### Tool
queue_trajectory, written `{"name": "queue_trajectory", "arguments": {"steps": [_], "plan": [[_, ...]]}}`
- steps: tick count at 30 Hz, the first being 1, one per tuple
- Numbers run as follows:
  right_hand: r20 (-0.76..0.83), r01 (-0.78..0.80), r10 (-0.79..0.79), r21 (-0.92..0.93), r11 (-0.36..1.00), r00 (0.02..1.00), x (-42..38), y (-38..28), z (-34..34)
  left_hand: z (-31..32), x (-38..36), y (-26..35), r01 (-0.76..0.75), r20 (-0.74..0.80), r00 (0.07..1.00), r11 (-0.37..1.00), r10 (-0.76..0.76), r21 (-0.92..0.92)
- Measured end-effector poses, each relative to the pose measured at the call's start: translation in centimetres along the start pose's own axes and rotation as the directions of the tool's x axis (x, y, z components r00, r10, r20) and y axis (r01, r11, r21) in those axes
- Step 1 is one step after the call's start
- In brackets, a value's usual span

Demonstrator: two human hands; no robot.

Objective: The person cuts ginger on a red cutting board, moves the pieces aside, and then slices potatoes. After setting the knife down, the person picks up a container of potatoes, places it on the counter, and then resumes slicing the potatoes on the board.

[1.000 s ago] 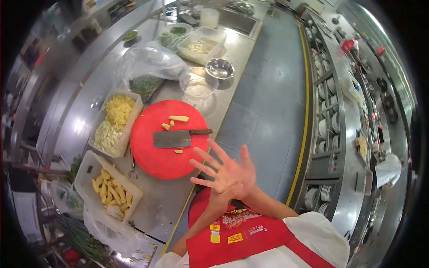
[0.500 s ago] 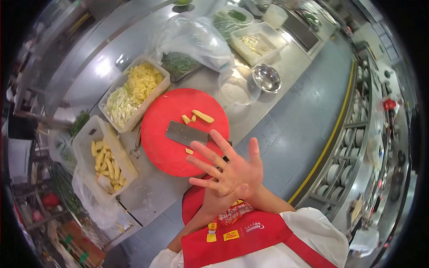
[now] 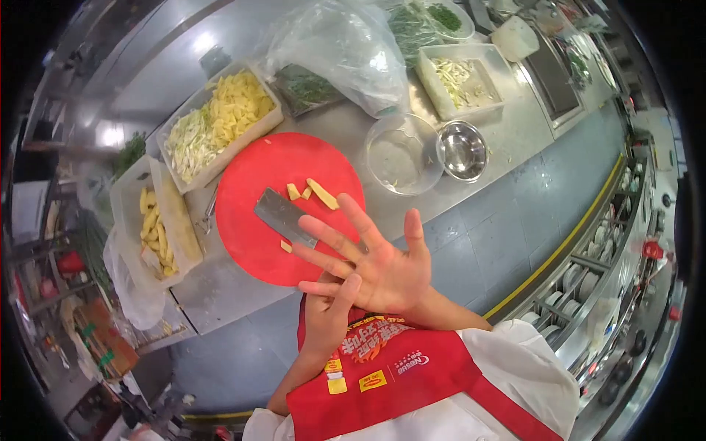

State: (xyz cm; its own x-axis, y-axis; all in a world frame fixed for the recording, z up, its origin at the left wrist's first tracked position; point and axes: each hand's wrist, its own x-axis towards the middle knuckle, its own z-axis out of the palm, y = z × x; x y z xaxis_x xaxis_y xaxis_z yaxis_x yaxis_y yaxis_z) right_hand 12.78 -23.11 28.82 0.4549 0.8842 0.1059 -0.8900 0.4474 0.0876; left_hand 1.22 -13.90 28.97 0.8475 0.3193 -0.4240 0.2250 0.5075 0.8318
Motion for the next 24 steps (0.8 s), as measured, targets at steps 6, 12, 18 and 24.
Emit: {"name": "queue_trajectory", "arguments": {"steps": [6, 12, 18, 24], "plan": [[-0.12, -0.062, 0.066, 0.041, 0.997, 0.991, -0.3, -0.2, -1.8, -2.0, 0.9, -1.6, -0.069, -0.119, 0.989, 0.989, 0.084, 0.129], [-0.371, -0.209, 0.068, -0.356, 0.911, 0.926, -0.8, 0.7, -7.3, -13.4, 3.6, -5.2, -0.129, -0.604, 0.797, 0.978, 0.004, -0.164], [-0.309, -0.507, -0.403, -0.484, -0.714, 0.862, -2.5, 2.1, -21.4, -26.8, 7.7, -18.6, 0.043, -0.418, 0.87, 0.805, 0.261, 0.592], [-0.25, -0.512, -0.458, -0.231, -0.827, 0.853, -1.6, 2.4, -26.2, -24.8, 9.3, -19.2, -0.003, -0.138, 0.931, 0.383, 0.338, 0.924]]}}
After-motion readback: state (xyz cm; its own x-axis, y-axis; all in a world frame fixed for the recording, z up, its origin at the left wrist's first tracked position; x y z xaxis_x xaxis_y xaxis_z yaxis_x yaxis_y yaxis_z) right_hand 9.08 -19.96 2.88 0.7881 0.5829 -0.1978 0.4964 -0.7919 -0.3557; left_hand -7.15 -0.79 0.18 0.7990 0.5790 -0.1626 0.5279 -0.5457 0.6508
